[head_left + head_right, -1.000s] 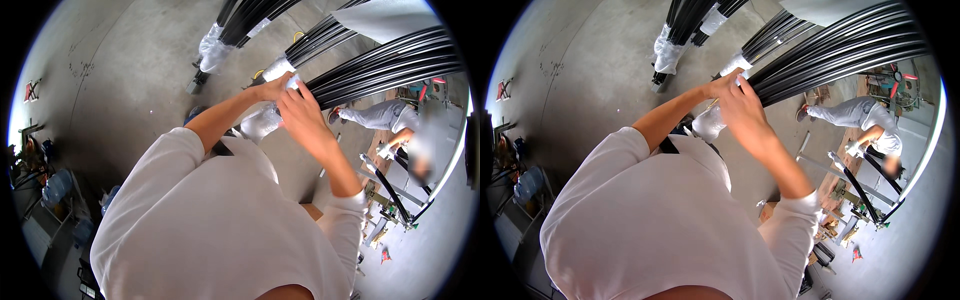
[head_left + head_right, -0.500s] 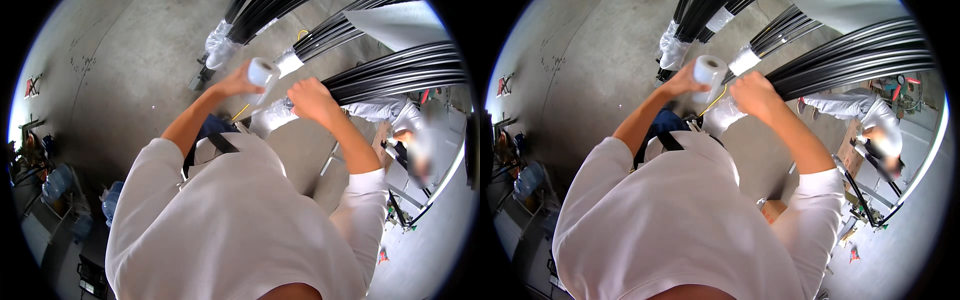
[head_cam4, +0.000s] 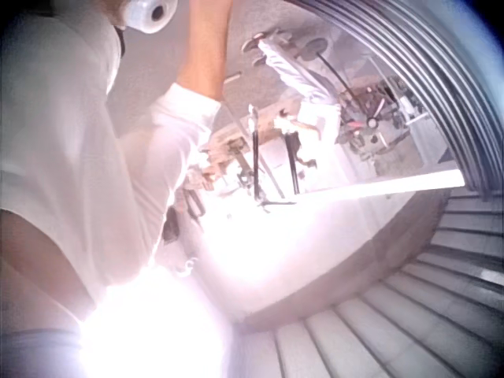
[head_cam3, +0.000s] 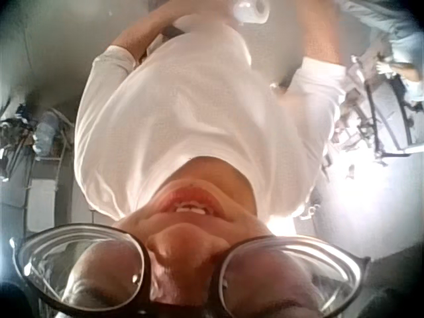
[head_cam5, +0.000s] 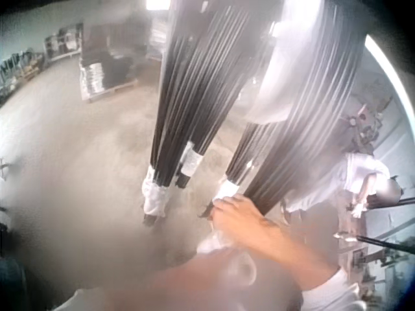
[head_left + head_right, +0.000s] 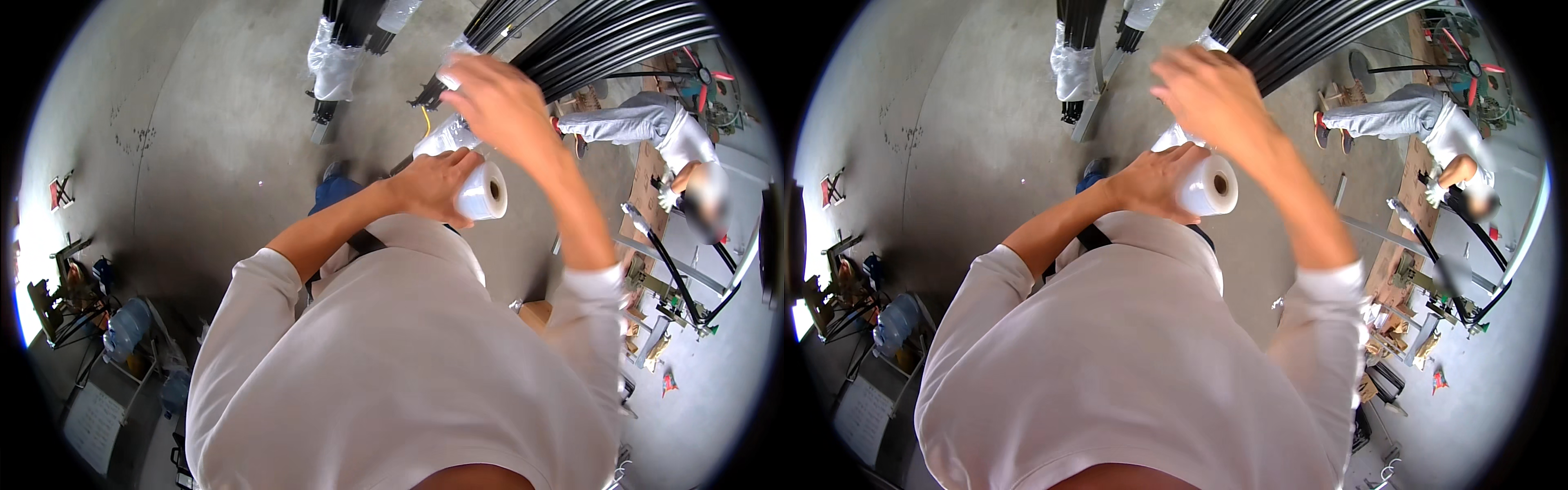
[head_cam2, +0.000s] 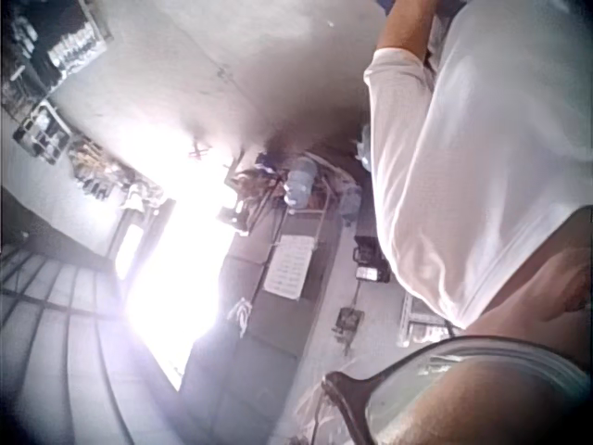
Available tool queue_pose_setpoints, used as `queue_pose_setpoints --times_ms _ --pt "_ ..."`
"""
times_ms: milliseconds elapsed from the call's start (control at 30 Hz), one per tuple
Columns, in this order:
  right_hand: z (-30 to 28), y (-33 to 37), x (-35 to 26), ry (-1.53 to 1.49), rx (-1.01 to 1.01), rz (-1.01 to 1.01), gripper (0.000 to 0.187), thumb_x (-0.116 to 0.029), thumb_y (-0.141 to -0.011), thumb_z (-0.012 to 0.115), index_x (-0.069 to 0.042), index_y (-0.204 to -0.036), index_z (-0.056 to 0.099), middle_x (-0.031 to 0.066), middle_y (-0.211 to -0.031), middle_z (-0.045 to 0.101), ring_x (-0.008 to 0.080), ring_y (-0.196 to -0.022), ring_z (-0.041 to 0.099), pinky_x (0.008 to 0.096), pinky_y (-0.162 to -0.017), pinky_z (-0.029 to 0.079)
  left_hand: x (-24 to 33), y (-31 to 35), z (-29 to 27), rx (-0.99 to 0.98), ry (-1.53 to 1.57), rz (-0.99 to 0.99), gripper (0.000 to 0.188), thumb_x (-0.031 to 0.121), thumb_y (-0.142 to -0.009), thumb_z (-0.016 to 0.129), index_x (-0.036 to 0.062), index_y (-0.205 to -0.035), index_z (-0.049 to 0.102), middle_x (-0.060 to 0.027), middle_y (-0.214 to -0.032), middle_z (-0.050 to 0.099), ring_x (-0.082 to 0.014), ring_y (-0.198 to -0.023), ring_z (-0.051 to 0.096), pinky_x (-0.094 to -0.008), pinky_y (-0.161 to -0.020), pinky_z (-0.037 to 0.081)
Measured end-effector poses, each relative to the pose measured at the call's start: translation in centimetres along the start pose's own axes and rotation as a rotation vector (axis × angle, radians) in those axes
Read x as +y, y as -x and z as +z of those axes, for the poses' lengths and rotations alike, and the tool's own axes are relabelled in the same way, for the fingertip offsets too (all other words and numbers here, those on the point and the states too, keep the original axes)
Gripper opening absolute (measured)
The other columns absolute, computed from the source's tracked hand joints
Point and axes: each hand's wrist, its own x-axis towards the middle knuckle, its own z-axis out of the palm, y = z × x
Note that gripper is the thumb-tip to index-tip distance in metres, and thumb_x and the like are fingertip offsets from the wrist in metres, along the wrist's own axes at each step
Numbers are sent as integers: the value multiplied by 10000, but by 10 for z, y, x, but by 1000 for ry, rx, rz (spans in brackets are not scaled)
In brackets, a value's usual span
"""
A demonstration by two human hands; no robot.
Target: The person wraps bundles of long black poles with clear plastic wrap in a warehouse. They repeatedly pull wrap from a roll, encircle the poles, and tear off the wrap to secure each bundle.
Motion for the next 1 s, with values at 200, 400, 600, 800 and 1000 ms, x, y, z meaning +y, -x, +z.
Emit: queue_pose_setpoints --times_ms 200,400,600,800,1000 --pt "-24 166 -82 -730 719 924 55 -10 -819 507 0 -873 515 65 -774 566 93 -653 513 204 -583 408 18 -3 14 12 6 -84 813 345 -548 743 27 -1164 320 -164 -1097 476 -318 -1003 500 -385 -814 421" --pt "51 200 -116 -1217 550 1103 505 -46 -681 669 -18 -1090 374 91 -1076 424 143 -949 481 297 -792 439 29 -11 48 213 72 -111 804 414 -612 723 15 -1171 306 -175 -1059 487 -329 -970 512 -376 -833 408" --pt "56 164 -93 -1408 714 1219 678 -145 -588 745 -2 -1124 354 121 -1069 460 197 -976 493 340 -809 427 0 -13 34 68 370 -215 662 404 -734 644 -12 -1141 329 -189 -1067 466 -273 -977 493 -339 -796 412" --pt "80 187 -92 -1375 691 1111 746 -214 -546 771 -5 -1139 370 125 -1060 507 222 -949 523 342 -799 428 -25 -66 22 521 298 -194 574 297 -697 714 -17 -1076 417 -109 -946 531 -170 -860 519 -287 -748 427" --pt "123 240 -18 -1499 718 1207 554 -72 -587 732 28 -1068 476 122 -947 593 182 -822 587 306 -754 475 -15 -63 14 280 583 -310 402 156 -650 725 -18 -980 576 -85 -923 629 -141 -853 573 -276 -803 426"
